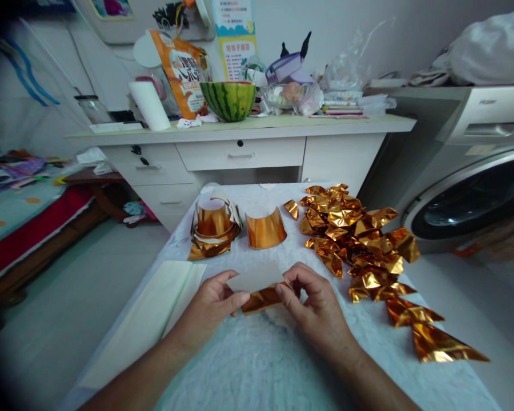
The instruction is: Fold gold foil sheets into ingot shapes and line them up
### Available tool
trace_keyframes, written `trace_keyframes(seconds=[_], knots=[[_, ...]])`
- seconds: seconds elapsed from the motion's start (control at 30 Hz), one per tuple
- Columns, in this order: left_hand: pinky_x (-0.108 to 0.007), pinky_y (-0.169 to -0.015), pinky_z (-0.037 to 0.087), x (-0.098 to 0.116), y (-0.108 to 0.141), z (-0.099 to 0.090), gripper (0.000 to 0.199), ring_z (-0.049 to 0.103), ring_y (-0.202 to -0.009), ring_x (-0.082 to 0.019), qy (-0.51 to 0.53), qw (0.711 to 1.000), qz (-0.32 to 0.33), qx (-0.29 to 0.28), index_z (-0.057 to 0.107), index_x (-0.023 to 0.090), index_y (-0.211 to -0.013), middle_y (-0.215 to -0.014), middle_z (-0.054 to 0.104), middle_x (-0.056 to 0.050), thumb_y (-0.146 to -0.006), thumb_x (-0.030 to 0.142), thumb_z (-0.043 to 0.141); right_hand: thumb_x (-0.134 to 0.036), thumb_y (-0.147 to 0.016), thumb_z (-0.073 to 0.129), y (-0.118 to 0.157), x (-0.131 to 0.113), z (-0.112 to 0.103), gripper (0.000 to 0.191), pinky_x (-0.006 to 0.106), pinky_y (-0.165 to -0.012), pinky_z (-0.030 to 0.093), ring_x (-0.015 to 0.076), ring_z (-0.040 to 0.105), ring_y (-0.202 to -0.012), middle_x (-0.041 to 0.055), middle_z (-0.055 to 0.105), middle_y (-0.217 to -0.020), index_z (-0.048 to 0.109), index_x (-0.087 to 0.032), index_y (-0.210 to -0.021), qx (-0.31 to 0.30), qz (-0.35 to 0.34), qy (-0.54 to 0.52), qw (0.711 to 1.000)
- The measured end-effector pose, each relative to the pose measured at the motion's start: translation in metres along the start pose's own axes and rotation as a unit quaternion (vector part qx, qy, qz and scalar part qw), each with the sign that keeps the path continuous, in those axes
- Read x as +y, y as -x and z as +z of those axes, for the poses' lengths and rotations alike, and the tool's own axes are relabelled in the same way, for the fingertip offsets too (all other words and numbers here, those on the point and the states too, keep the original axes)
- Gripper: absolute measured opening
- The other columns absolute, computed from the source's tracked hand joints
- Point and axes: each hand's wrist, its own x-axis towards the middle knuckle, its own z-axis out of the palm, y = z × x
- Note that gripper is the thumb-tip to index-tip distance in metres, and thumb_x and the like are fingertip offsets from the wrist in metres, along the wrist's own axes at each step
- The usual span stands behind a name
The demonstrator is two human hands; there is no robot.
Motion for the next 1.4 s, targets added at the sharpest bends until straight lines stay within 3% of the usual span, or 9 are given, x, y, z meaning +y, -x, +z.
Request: trace_keyframes(seconds=[0.23, 0.4, 0.53, 0.73, 1.4], knots=[[-0.02, -0.057, 0.04, 0.001, 0.0, 0.002, 0.032, 0.052, -0.065, -0.01, 0.025, 1.0, 0.009, -0.015, 0.054, 0.016, -0.1, -0.08, 0.063, 0.0, -0.075, 0.028, 0.068, -0.03, -0.09, 0.058, 0.001, -0.009, 0.001, 0.017, 0.028, -0.059, 0.041, 0.0148, 0.05, -0.064, -0.0014, 0.053, -0.069, 0.056, -0.022, -0.075, 0.009, -0.033, 0.046, 0.998], [-0.021, -0.058, 0.04, -0.001, 0.001, 0.004, 0.05, 0.052, -0.065, -0.011, 0.011, 1.0, 0.011, -0.003, 0.041, 0.02, -0.122, -0.084, 0.064, 0.001, -0.079, 0.024, 0.065, -0.028, -0.09, 0.056, 0.003, -0.013, 0.002, 0.018, 0.026, -0.057, 0.04, 0.014, 0.049, -0.062, -0.0012, 0.052, -0.068, 0.055, -0.022, -0.074, 0.007, -0.046, 0.058, 0.997], [-0.023, -0.065, 0.042, -0.003, 0.002, 0.005, 0.032, 0.056, -0.076, -0.013, -0.014, 0.999, 0.021, -0.023, 0.053, 0.016, -0.109, -0.088, 0.063, -0.002, -0.08, 0.023, 0.063, -0.027, -0.09, 0.056, 0.002, -0.014, 0.002, 0.018, 0.025, -0.055, 0.039, 0.0132, 0.048, -0.061, -0.0019, 0.05, -0.067, 0.054, -0.021, -0.073, 0.012, -0.056, 0.067, 0.996], [-0.021, -0.062, 0.039, -0.008, 0.001, 0.003, 0.019, 0.051, -0.07, -0.011, -0.019, 0.999, 0.02, -0.038, 0.059, 0.014, -0.097, -0.078, 0.056, 0.001, -0.081, 0.024, 0.063, -0.025, -0.091, 0.056, 0.002, -0.014, 0.003, 0.017, 0.024, -0.056, 0.039, 0.012, 0.048, -0.061, -0.0028, 0.05, -0.067, 0.055, -0.021, -0.074, 0.004, -0.067, 0.064, 0.996], [-0.021, -0.059, 0.037, -0.006, 0.002, 0.0, 0.019, 0.047, -0.068, -0.012, -0.056, 0.997, 0.018, -0.052, 0.059, 0.014, -0.089, -0.075, 0.05, 0.002, -0.079, 0.028, 0.066, -0.024, -0.093, 0.054, 0.003, -0.013, 0.001, 0.018, 0.024, -0.059, 0.039, 0.0122, 0.049, -0.063, -0.0025, 0.05, -0.069, 0.054, -0.02, -0.076, -0.007, -0.073, 0.077, 0.994]])
